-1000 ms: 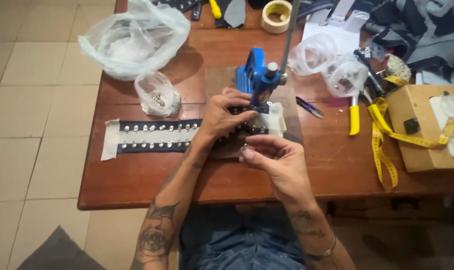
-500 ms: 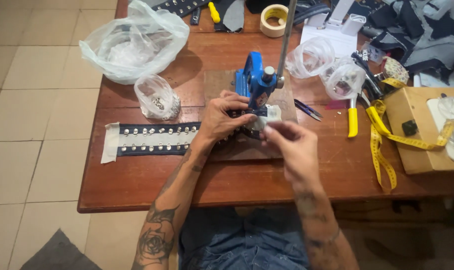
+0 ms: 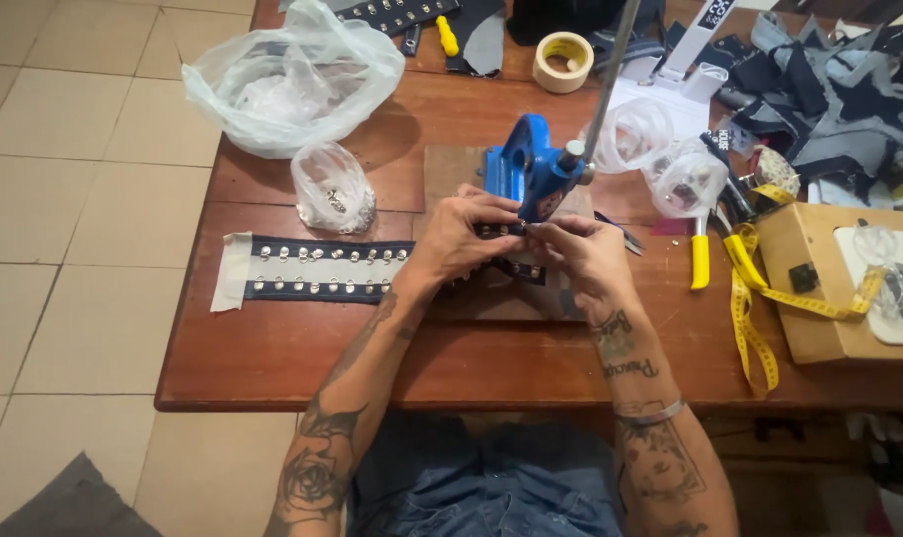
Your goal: Attaching metal eyelets to a fabric strip using a manual hand press
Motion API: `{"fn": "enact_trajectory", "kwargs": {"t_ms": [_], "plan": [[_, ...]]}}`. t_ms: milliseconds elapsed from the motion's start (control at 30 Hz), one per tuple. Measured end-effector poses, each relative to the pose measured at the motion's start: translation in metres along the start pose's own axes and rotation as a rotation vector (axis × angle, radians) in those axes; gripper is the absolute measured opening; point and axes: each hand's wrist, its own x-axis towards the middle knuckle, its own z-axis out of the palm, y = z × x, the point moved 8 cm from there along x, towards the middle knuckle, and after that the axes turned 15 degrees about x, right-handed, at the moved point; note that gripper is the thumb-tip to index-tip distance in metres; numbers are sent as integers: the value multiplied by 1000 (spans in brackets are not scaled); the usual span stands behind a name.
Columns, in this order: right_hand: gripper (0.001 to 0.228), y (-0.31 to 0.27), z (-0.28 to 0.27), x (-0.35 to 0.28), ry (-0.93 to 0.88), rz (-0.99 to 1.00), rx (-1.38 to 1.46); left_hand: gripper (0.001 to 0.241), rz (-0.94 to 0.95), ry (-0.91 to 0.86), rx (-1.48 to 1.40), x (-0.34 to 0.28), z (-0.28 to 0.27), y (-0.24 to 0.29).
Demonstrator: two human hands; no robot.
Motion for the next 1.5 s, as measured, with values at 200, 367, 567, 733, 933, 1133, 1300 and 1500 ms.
{"fn": "enact_trajectory", "kwargs": {"t_ms": [200,367,567,733,933,1133,1300,1500], "plan": [[24,-7,1,-1,-18,4,-109,35,-30,-27,36,-3,3,-6],[26,-19,8,-32,-86,24,-350,36,-15,-32,13,-1,1,-6],[23,-138,-50,-58,-36,-413,-715,37,-21,-41,-37,-1,3,-9],[21,-157,-194,100,49,-631,-1039,39,-2,-41,-25,-4,8,-20],[20,-118,-158,177,-146,-558,-1337,33,-30,-81,-26,-2,4,-12],[19,-62,-185,262,-132,-425,-1511,31,-55,-71,-25,0,3,-6],[15,-86,-163,226,-203,-552,-1658,32,-42,-46,-33,-4,0,-7],[16,-119,-189,202,-98,-528,-1597,35,-69,-69,-74,6,6,-3]]}}
